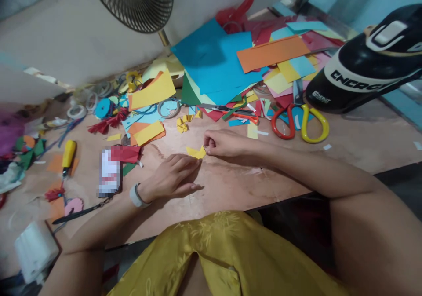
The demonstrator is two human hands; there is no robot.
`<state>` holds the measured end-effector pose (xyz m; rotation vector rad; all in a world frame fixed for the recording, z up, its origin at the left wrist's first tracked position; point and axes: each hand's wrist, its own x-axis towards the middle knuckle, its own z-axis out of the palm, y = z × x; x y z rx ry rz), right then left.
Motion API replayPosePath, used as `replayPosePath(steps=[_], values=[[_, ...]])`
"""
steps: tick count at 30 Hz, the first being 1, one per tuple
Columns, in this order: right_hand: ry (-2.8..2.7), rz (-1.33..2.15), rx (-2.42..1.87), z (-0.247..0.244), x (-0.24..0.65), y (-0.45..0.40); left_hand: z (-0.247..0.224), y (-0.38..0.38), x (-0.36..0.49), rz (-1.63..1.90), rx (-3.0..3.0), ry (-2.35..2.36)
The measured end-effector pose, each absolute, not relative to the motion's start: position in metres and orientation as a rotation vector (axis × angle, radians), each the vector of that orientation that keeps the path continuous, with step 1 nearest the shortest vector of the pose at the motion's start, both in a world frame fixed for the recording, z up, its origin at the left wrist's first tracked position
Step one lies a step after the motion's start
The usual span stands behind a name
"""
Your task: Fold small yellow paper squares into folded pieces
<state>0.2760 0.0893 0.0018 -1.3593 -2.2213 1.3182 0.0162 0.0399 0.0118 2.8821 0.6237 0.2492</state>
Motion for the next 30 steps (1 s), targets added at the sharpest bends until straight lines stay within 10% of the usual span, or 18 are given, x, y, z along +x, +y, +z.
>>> replayPosePath(steps=[30], values=[[-2.229, 0.956, -1.366, -0.001, 0.248, 0.101, 0.021, 0.048, -0.017, 0.199, 2.901, 0.433]])
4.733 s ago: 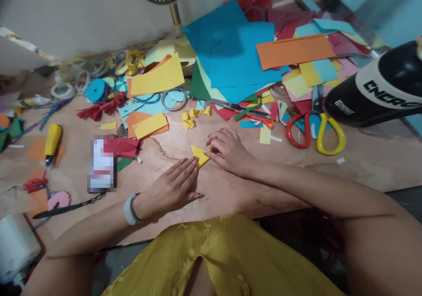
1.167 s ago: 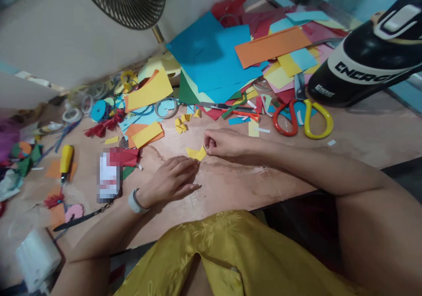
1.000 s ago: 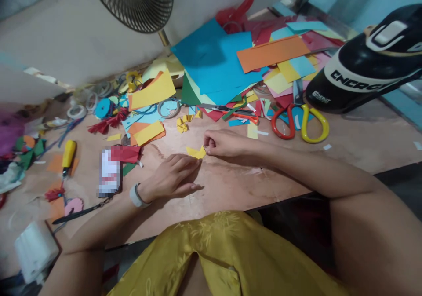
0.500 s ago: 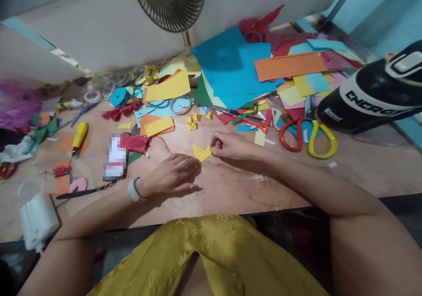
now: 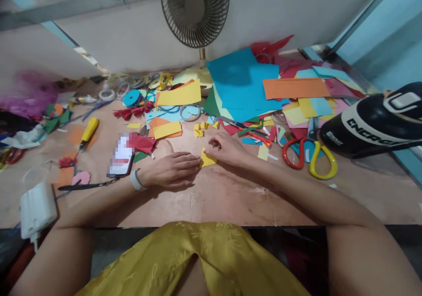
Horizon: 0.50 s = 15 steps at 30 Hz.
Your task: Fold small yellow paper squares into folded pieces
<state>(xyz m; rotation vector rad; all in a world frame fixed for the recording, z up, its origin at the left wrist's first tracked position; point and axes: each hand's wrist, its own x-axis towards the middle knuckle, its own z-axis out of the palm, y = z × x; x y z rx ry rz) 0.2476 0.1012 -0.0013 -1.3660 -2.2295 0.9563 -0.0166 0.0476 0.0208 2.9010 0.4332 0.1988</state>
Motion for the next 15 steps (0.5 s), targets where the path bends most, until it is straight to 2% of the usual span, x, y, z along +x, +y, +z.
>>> replayPosePath(steps=[10, 15], values=[[-2.217, 1.277, -1.237, -0.012, 0.240, 0.099, 0.019, 0.069, -0.037, 0.177, 2.931, 0.403], [-2.185, 1.162, -1.319, -0.009, 0.233, 0.107, 0.015, 0.075, -0.040, 0.214, 2.895, 0.384]])
